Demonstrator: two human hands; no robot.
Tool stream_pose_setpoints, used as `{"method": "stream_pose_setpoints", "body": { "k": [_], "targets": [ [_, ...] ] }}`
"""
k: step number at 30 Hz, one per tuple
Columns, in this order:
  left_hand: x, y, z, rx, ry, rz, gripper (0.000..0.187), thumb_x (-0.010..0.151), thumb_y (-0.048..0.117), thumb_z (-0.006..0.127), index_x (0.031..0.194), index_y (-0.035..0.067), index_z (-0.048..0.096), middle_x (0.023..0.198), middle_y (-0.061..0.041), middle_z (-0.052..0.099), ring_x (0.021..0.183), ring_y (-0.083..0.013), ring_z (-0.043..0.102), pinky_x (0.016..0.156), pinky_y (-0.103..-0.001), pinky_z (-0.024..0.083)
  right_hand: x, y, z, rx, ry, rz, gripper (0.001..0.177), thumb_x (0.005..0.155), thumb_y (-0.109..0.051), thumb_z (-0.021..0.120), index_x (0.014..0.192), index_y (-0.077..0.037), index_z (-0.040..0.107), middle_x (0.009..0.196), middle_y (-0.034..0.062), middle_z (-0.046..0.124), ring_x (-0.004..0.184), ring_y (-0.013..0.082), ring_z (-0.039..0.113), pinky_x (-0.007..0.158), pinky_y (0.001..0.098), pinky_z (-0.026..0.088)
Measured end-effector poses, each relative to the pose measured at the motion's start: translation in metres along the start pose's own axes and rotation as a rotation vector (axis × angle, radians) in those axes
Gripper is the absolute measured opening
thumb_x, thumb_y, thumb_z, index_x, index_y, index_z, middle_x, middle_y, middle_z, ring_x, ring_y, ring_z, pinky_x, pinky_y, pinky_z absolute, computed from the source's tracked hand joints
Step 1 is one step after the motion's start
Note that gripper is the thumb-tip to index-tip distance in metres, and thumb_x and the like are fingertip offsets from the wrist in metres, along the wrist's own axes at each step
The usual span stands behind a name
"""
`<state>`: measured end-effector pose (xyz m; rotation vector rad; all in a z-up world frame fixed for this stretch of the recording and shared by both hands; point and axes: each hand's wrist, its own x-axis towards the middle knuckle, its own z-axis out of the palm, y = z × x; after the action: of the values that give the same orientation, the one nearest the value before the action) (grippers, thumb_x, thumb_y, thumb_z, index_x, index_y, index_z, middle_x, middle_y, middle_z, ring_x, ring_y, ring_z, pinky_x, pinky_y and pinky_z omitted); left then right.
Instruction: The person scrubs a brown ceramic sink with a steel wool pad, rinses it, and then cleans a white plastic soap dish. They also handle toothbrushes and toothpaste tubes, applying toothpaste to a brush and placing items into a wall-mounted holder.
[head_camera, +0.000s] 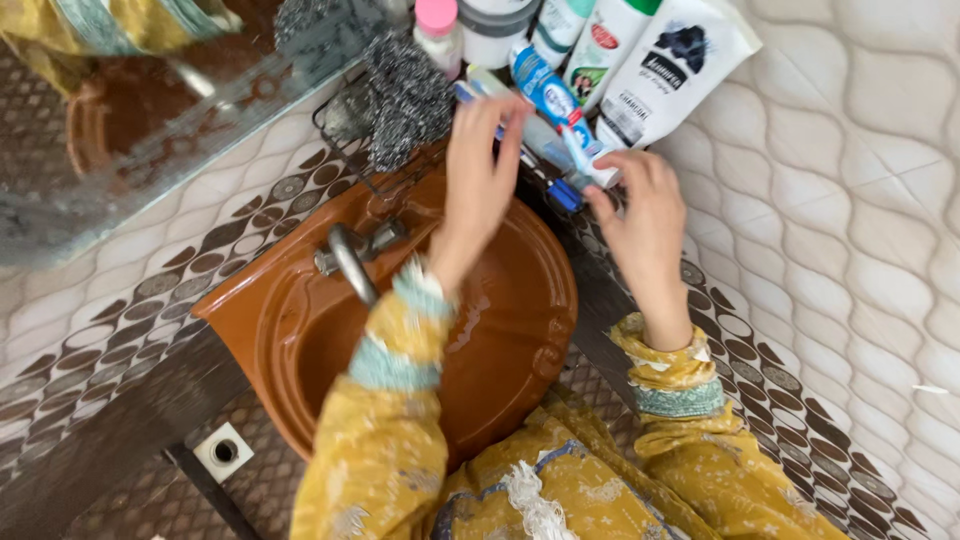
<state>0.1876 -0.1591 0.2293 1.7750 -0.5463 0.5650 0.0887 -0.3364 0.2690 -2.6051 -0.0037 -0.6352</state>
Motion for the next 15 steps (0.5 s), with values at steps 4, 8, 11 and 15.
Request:
{"method": "stream_pose_setpoints", "body": {
  "k": [4,8,11,15],
  "targets": [
    [-0.112,0.034,-0.025,-0.321,-0.070,-0.413,0.011,0.100,-0.001,0.060,0.108,0.001,0.067,0.103,-0.005,0.070,0.090,-0.0160,0.067,0.080,-0.028,0.053,-0.017,-0.007,-0.007,-0.061,0.169,-0.124,0.022,0.097,-0.006,0.080,0.116,-0.006,0.068,0.127,0.0113,0.063,0.121,0.0315,0.061,0.104,0.0409,0.050],
    [-0.212,-0.006,-0.051,-0.633,0.045,-0.748,0.014,0.100,0.001,0.056,0.110,0.001,0.066,0.099,-0.005,0.070,0.090,-0.0135,0.066,0.082,-0.027,0.055,-0.073,-0.022,0.034,0.500,0.151,0.020,0.010,0.106,-0.004,0.070,0.112,-0.009,0.064,0.117,0.0055,0.065,0.099,0.0157,0.063,0.086,0.0260,0.053],
    [-0.271,-0.071,-0.085,-0.591,0.344,-1.093,0.023,0.097,0.001,0.054,0.111,-0.003,0.072,0.095,-0.010,0.068,0.080,-0.0164,0.058,0.070,-0.029,0.044,-0.113,-0.037,0.140,0.784,-0.512,0.210,0.013,0.098,-0.007,0.069,0.110,-0.003,0.070,0.104,0.0060,0.068,0.092,0.0128,0.068,0.080,0.0258,0.056],
    [-0.295,-0.159,-0.095,-1.113,0.743,-0.975,0.017,0.107,0.020,0.056,0.107,0.006,0.066,0.101,-0.004,0.065,0.090,-0.0130,0.062,0.082,-0.029,0.053,-0.156,-0.070,0.294,1.398,-0.990,0.725,0.020,0.104,-0.010,0.060,0.118,0.000,0.070,0.111,0.0089,0.074,0.099,0.0152,0.071,0.089,0.0289,0.058]
  ]
}}
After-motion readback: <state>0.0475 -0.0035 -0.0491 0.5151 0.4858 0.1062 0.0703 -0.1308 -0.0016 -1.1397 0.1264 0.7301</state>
